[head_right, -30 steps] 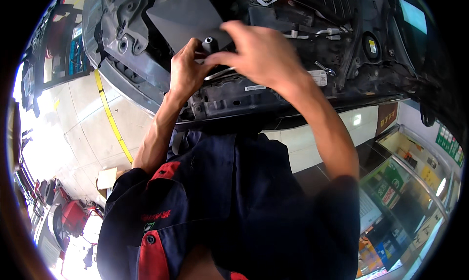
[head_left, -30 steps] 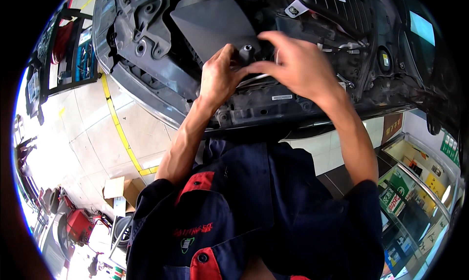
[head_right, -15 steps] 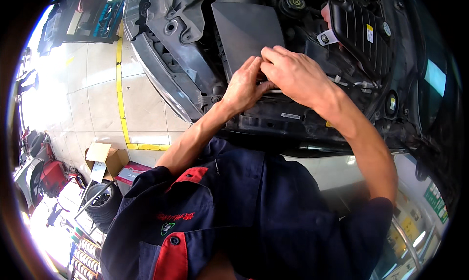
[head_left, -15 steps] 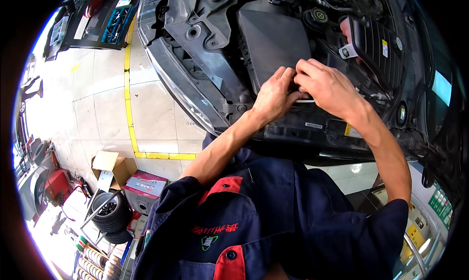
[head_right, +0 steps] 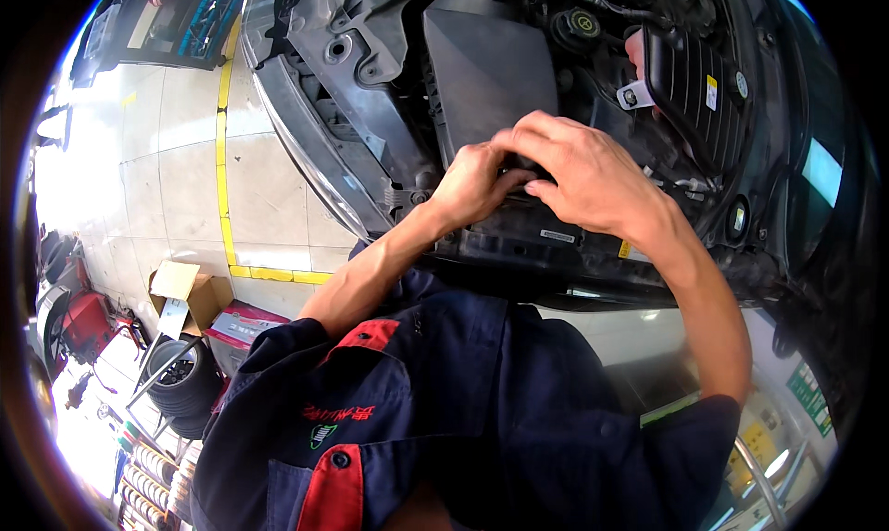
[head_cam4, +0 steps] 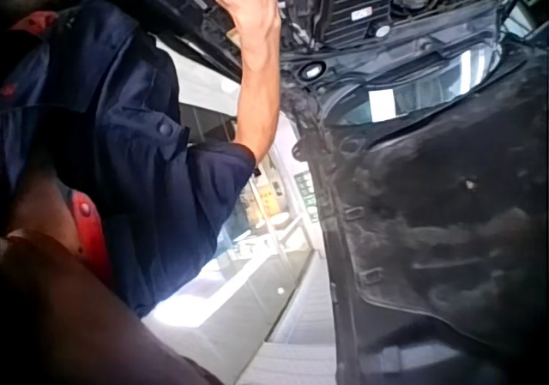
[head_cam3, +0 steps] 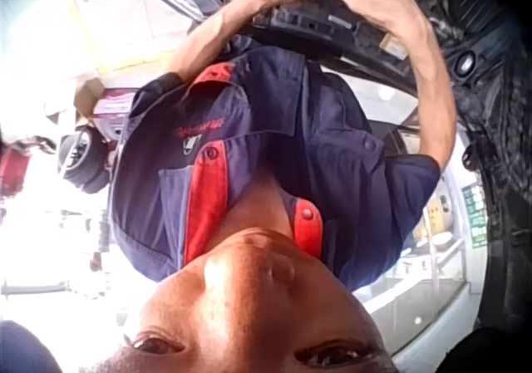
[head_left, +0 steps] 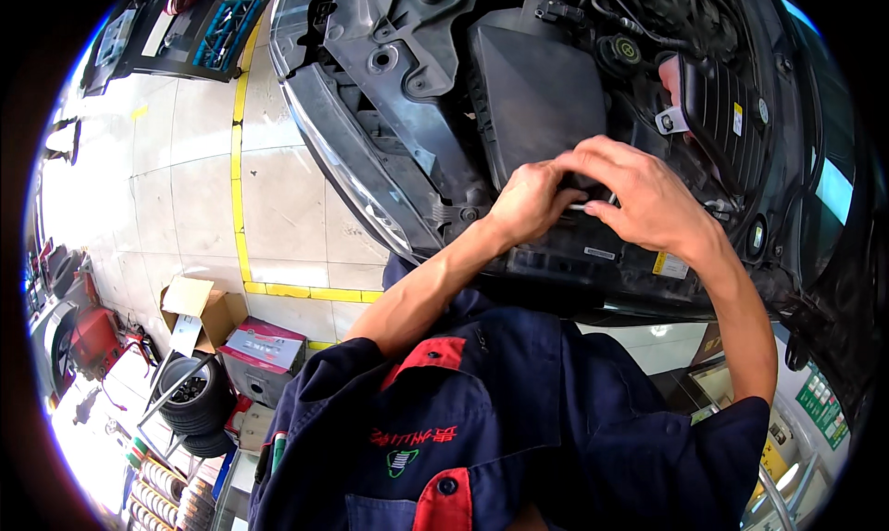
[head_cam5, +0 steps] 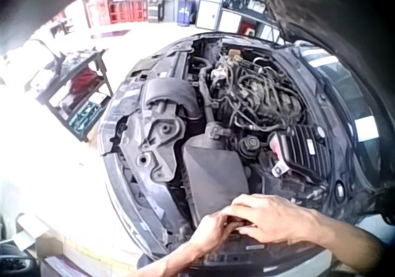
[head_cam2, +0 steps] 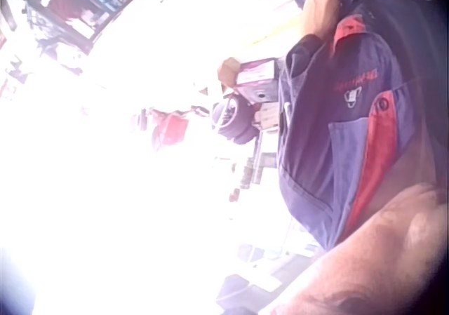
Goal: The person removes and reinstalls engine bay components under the hood of a car. They detach hoses and plastic covers, place them on a tool cart, then reattach the parts and secure fasteners using a ratchet and screwdriver.
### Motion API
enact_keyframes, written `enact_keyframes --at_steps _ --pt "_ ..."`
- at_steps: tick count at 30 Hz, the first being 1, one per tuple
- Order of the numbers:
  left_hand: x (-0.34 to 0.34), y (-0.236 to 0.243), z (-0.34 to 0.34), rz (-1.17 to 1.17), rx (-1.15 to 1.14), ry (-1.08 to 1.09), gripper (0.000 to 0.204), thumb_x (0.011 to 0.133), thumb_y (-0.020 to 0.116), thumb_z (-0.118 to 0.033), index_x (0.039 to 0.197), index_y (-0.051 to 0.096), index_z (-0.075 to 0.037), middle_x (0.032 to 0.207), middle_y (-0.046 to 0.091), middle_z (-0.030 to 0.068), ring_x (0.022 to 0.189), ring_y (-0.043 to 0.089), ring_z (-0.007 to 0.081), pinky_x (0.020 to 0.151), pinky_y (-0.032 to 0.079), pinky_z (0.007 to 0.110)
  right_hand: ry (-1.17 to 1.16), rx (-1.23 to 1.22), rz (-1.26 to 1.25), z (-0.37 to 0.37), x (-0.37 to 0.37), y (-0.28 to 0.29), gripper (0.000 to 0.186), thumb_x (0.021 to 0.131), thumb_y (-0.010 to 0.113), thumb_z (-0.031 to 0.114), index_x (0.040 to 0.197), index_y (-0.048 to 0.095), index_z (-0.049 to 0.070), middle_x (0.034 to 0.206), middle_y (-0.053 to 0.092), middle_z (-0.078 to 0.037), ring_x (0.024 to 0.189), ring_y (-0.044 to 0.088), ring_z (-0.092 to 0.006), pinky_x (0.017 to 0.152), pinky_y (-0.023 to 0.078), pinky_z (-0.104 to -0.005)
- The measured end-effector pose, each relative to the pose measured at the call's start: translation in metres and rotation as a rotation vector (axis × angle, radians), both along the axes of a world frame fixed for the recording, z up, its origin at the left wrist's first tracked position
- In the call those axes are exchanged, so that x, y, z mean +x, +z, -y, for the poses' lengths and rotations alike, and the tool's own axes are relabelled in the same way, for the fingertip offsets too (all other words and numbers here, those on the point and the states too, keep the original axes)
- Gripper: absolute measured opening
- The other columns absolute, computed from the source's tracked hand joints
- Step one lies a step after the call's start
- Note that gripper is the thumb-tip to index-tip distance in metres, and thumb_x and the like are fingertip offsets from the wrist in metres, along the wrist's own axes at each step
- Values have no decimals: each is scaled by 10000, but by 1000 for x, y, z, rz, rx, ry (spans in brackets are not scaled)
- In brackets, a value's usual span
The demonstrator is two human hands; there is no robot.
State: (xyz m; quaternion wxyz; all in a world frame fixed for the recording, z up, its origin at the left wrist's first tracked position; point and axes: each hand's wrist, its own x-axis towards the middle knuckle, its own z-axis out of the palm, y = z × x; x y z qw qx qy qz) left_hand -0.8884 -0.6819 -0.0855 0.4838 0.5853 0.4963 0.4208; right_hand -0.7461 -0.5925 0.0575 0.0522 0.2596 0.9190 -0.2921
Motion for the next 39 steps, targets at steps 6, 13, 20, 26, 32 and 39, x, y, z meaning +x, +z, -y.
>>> enact_keyframes --at_steps 6,13,20,26,32,39 --pt "5 0 3 -35 77 87 284 876 744 -115 1086 596 6 986 664 201 934 640 442 769 526 468 71 93 61 -1 1 -6 236 816 690 -21 1036 612 9 1040 639 -117 1007 645 -352 794 555 -455" --pt "-10 -10 14 -100 88 198 287 846 772 -119 1049 601 -10 944 658 177 878 664 389 769 537 447 -144 7 305 11 -33 2 272 876 714 66 1124 624 0 1092 643 -139 1006 646 -361 844 540 -448" --pt "-34 -18 22 19 126 -1 407 860 740 -101 1214 565 -3 1011 667 183 968 652 434 824 544 488 -1 26 94 23 -44 -5 241 913 697 122 1112 632 3 1132 648 -164 986 651 -386 806 533 -450" --pt "-31 -34 19 31 235 32 383 823 766 -184 1125 596 -21 1042 662 181 1027 640 420 846 536 493 75 101 105 27 -41 -16 194 859 662 -4 1045 607 -11 1040 609 -156 936 635 -401 795 510 -469" --pt "-27 -16 -16 -76 -10 -152 393 809 818 -233 1111 686 -18 1009 732 204 980 695 403 839 556 461 -201 105 238 21 -17 -17 158 865 713 63 995 652 -2 1084 674 -152 983 663 -384 848 534 -448" --pt "-1 0 -45 -155 -96 -373 386 791 861 -271 1018 687 -13 874 725 178 854 700 371 790 540 429 112 132 -114 -9 36 -28 127 814 735 41 915 671 -2 1007 676 -90 896 689 -326 810 568 -418"
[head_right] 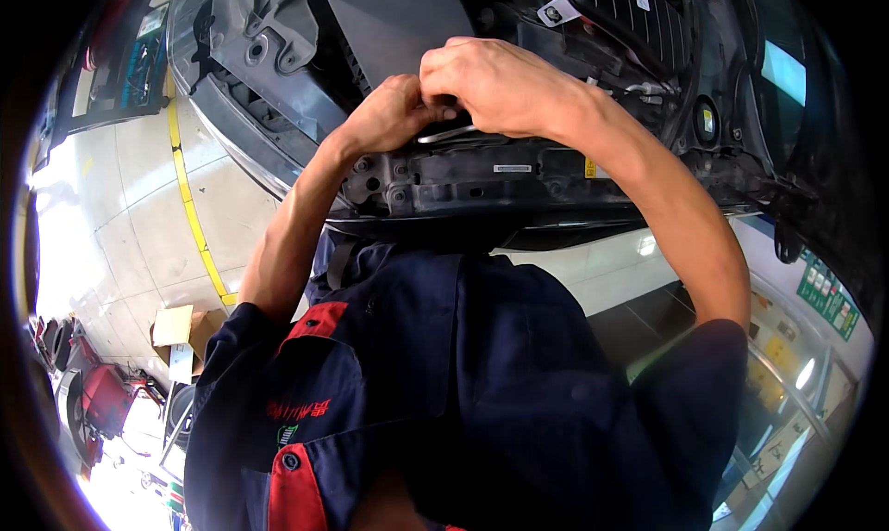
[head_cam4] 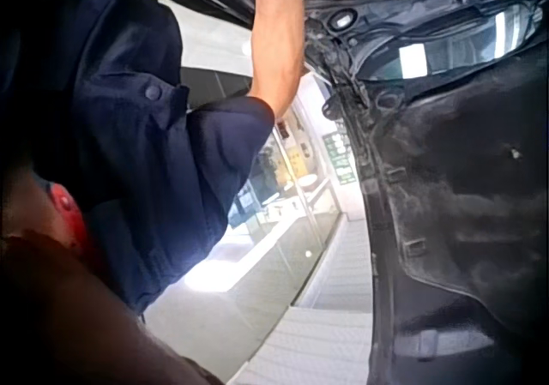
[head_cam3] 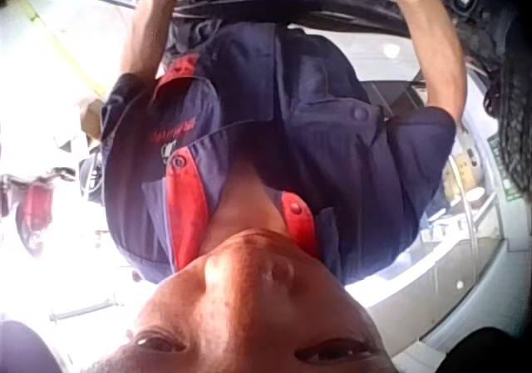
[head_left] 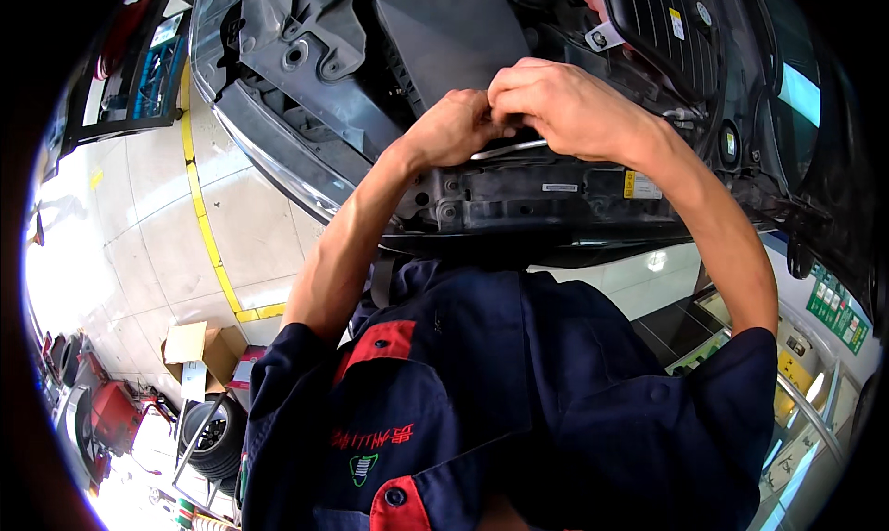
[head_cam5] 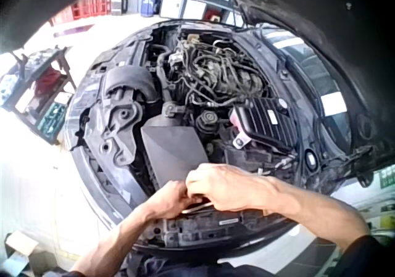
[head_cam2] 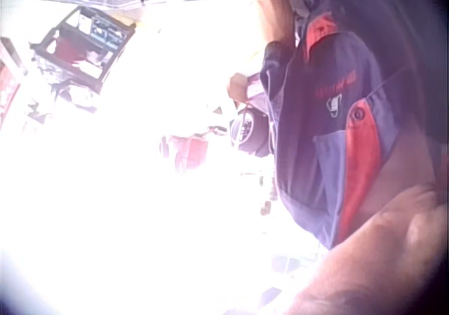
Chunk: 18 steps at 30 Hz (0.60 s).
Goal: The person removes and reinstalls engine bay components under the hood of a car. They detach hoses and plastic covers, place them on a tool cart, then reattach the parts and secure fasteners using a ratchet and screwdriver.
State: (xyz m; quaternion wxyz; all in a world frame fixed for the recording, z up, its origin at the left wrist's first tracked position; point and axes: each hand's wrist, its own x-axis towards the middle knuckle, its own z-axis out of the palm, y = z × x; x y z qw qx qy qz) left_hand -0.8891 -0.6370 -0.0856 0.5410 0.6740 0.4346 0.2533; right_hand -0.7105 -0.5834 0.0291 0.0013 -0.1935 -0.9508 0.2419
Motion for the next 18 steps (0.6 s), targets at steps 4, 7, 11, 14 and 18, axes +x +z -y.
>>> enact_keyframes --at_steps 4,7,11,14,18 --pt "22 12 7 -3 73 223 373 782 869 -282 993 704 -23 831 722 171 799 695 396 738 555 427 -194 27 237 1 0 14 92 821 724 40 881 666 0 963 668 -83 899 694 -303 799 573 -403" --pt "26 11 2 26 41 207 395 787 864 -275 1017 703 3 887 738 186 829 719 378 765 570 416 -81 92 238 -4 10 10 89 838 728 55 871 666 1 953 654 -86 886 697 -300 794 582 -389" --pt "16 5 -9 137 -45 94 395 791 862 -231 1045 694 21 919 742 197 867 727 371 776 570 416 -8 37 -5 -11 20 5 132 827 735 64 919 658 9 955 653 -97 881 700 -318 787 584 -390" --pt "20 5 -8 -4 -36 229 387 791 857 -191 1064 682 21 955 737 198 916 718 368 785 567 415 -178 16 124 -10 12 14 206 795 726 43 982 645 17 964 657 -101 891 700 -324 788 583 -411" --pt "23 8 -10 129 113 188 357 808 841 -171 1049 663 24 919 732 200 883 721 355 767 559 405 -30 54 40 -19 18 5 217 791 682 -30 1001 652 16 983 668 -107 933 690 -318 783 578 -438"
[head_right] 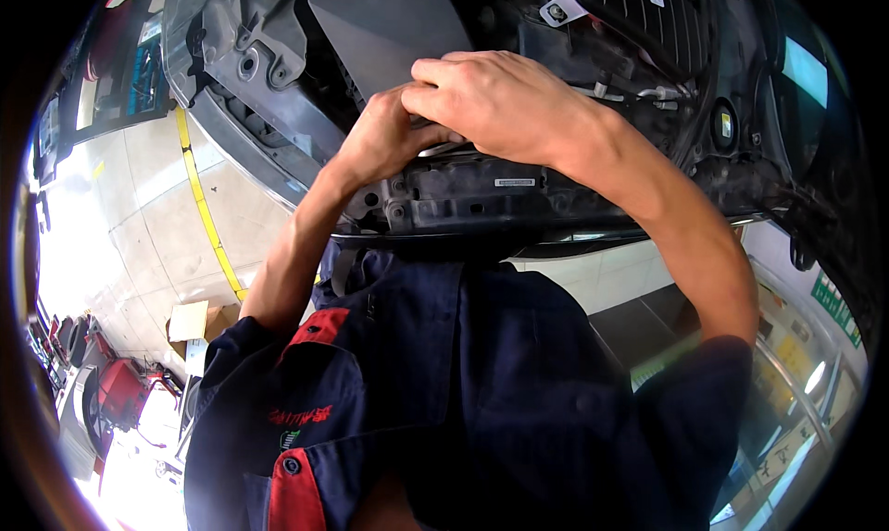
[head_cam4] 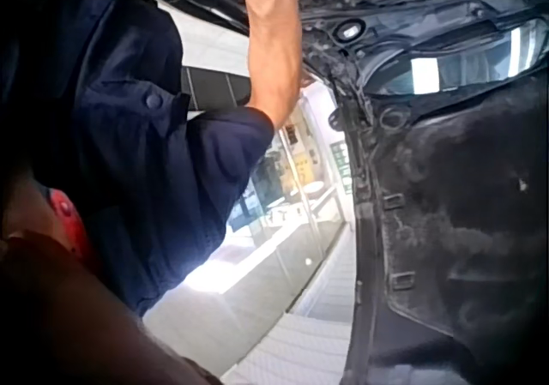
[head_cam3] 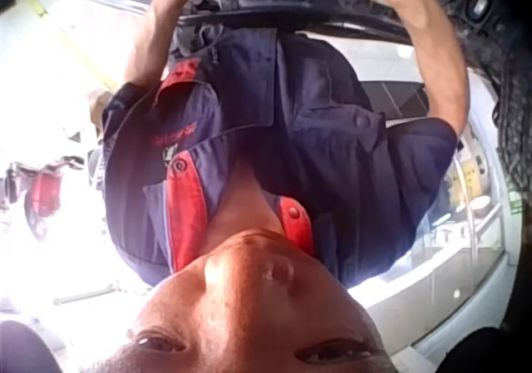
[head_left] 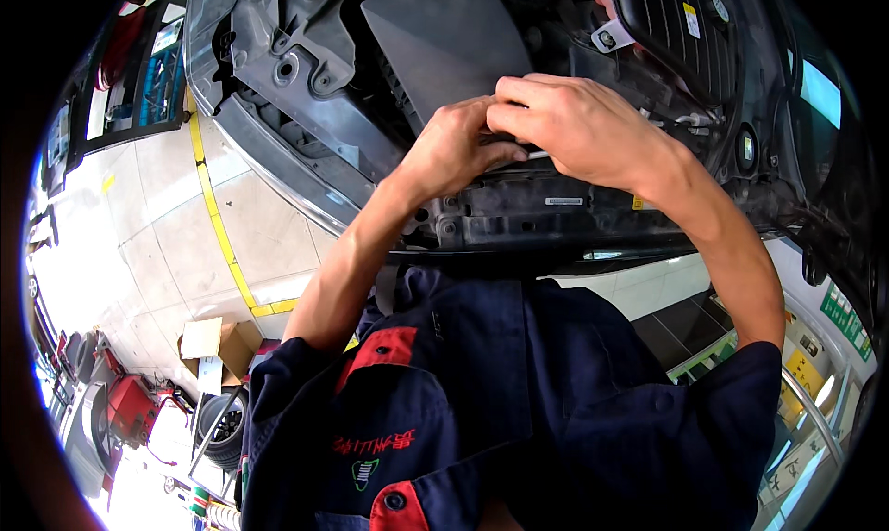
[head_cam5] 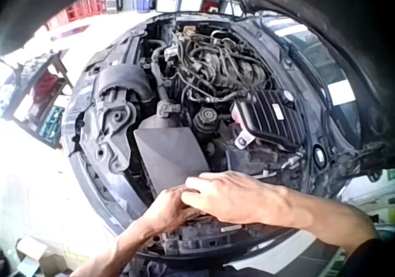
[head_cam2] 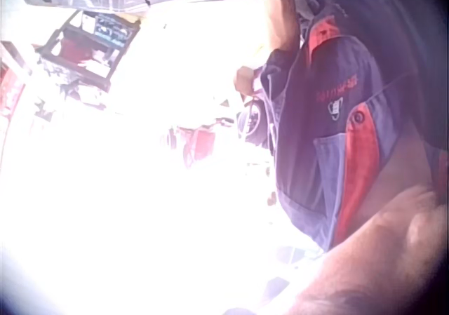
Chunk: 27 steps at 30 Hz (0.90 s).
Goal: The person removes and reinstalls engine bay components under the hood of a car. They detach hoses and plastic covers, place them on a tool cart, then reattach the parts and secure fasteners using a ratchet and screwdriver.
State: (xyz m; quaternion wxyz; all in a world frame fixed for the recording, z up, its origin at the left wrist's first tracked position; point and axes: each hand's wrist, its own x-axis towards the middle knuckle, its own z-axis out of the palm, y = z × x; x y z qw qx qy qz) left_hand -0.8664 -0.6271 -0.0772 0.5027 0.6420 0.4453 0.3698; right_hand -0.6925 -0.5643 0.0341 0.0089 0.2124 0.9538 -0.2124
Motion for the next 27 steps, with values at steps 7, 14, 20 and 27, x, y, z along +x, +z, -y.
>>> enact_keyframes --at_steps 7,14,20,27 --pt "0 -13 8 -57 -36 137 333 842 808 -139 1096 658 18 928 730 193 802 718 362 761 561 419 -179 -39 178 9 -10 -2 180 824 674 15 1002 657 34 1003 677 -115 940 692 -312 796 580 -424" --pt "-10 -11 9 -37 -100 -80 359 835 813 -134 1126 664 16 972 731 196 862 716 359 788 563 422 -44 -60 -6 4 -4 -6 216 800 680 -1 1013 663 35 952 681 -126 862 712 -356 756 584 -459" --pt "1 -11 19 -162 4 115 318 864 825 -188 1029 663 30 999 734 162 874 736 252 775 586 360 -176 -137 243 10 -16 3 121 818 707 55 929 684 15 1009 694 -114 900 711 -360 738 575 -428" --pt "-11 -2 15 -88 -39 -13 271 891 792 -171 1060 696 19 964 749 165 845 743 260 782 587 364 -93 -163 -100 13 -3 -1 154 825 699 26 978 696 34 1026 672 -106 941 706 -326 831 580 -420"
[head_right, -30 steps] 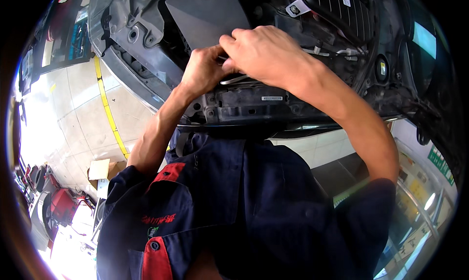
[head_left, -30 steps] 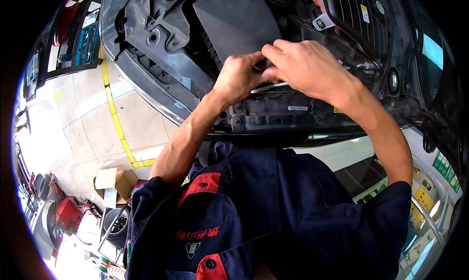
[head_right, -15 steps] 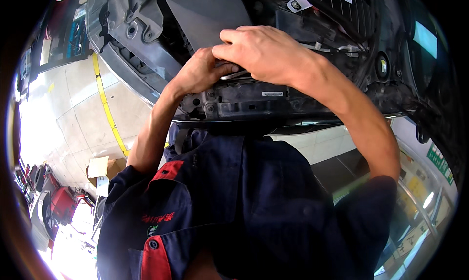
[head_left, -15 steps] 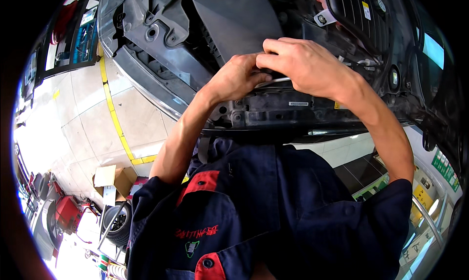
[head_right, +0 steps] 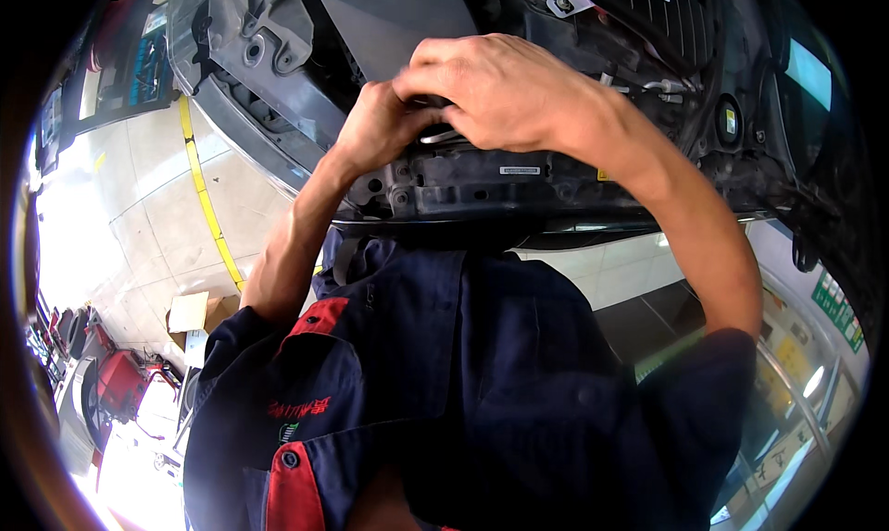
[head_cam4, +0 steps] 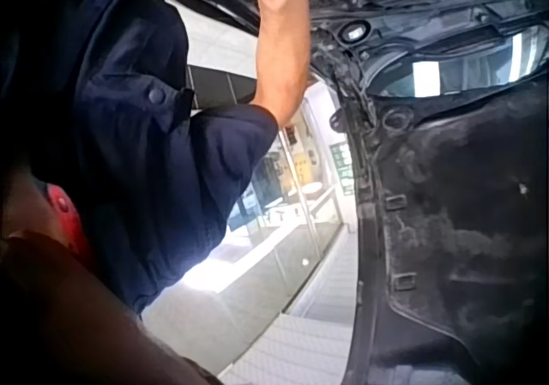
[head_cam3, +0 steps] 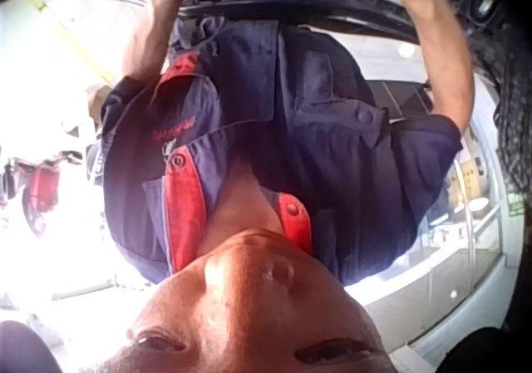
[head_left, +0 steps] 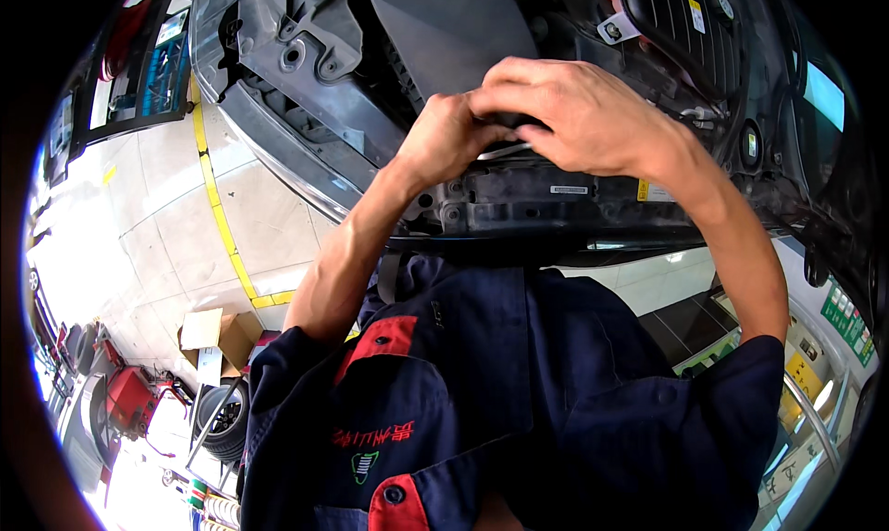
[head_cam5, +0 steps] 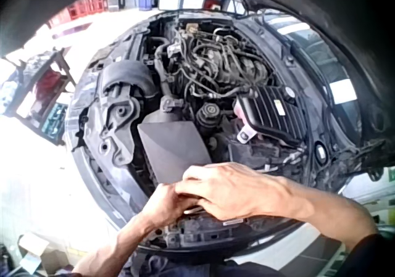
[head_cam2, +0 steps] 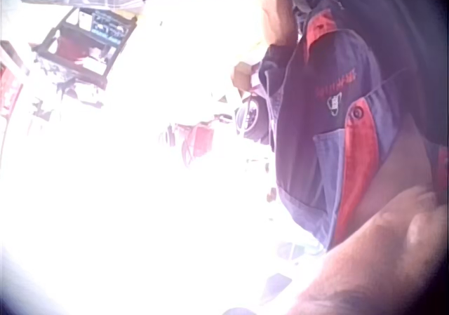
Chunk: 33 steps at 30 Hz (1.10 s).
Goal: The person removes and reinstalls engine bay components under the hood of a car. They detach hoses and plastic covers, place them on a tool cart, then reattach the parts and secure fasteners using a ratchet and screwdriver.
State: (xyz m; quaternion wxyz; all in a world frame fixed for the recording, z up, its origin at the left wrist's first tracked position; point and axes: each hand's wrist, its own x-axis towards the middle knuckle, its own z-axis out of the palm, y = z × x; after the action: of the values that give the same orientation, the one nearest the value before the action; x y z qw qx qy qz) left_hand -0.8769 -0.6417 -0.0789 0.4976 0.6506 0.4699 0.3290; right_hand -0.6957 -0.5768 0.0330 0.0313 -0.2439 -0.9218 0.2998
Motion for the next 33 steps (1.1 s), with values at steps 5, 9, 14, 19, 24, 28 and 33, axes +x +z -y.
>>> enact_keyframes --at_steps 5,9,14,19,24,28,33 --pt "16 0 -9 -66 152 154 361 774 880 -194 980 675 20 899 705 154 831 718 316 732 570 379 17 203 222 -5 1 -4 93 860 658 78 910 663 -1 988 663 -91 894 700 -304 785 592 -411" --pt "-33 14 -42 9 44 276 379 846 839 -212 1139 689 -24 1061 740 129 961 736 247 838 596 366 101 189 32 -12 28 -13 78 808 627 -58 854 661 -5 971 661 -55 968 671 -259 799 591 -381" --pt "-46 22 -83 -467 397 242 348 830 804 -159 1144 694 -60 1120 698 120 1079 680 309 965 551 420 -153 126 -87 -27 54 10 145 798 637 -101 896 693 -10 1002 685 -61 929 691 -272 780 583 -365" --pt "21 11 -98 -684 639 -438 705 761 853 -303 1387 577 -131 1509 519 84 1518 332 283 1297 169 502 -479 -2 -109 -36 131 56 193 797 703 -107 968 713 -19 1046 709 -78 937 704 -231 795 566 -315" --pt "114 -3 -126 -1150 822 -771 466 942 609 -286 1340 593 -44 1432 571 142 1434 445 295 1292 145 514 -1035 -170 -291 6 244 35 164 886 692 -90 1047 701 -57 1214 680 -134 1017 642 -147 826 516 -250" --pt "158 -26 -140 -1273 955 -680 339 924 547 -203 1149 635 35 1225 644 223 1267 551 345 1207 255 502 -1247 -109 -321 42 296 12 183 876 694 -88 1056 691 -54 1217 673 -160 1020 637 -157 803 513 -254" --pt "173 -35 -176 -1009 808 -712 255 859 604 -187 1044 641 -15 1081 652 152 1148 562 276 1091 358 445 -1329 -125 -437 44 325 -14 184 855 704 -96 1033 692 -51 1208 671 -168 1025 638 -164 853 506 -262"
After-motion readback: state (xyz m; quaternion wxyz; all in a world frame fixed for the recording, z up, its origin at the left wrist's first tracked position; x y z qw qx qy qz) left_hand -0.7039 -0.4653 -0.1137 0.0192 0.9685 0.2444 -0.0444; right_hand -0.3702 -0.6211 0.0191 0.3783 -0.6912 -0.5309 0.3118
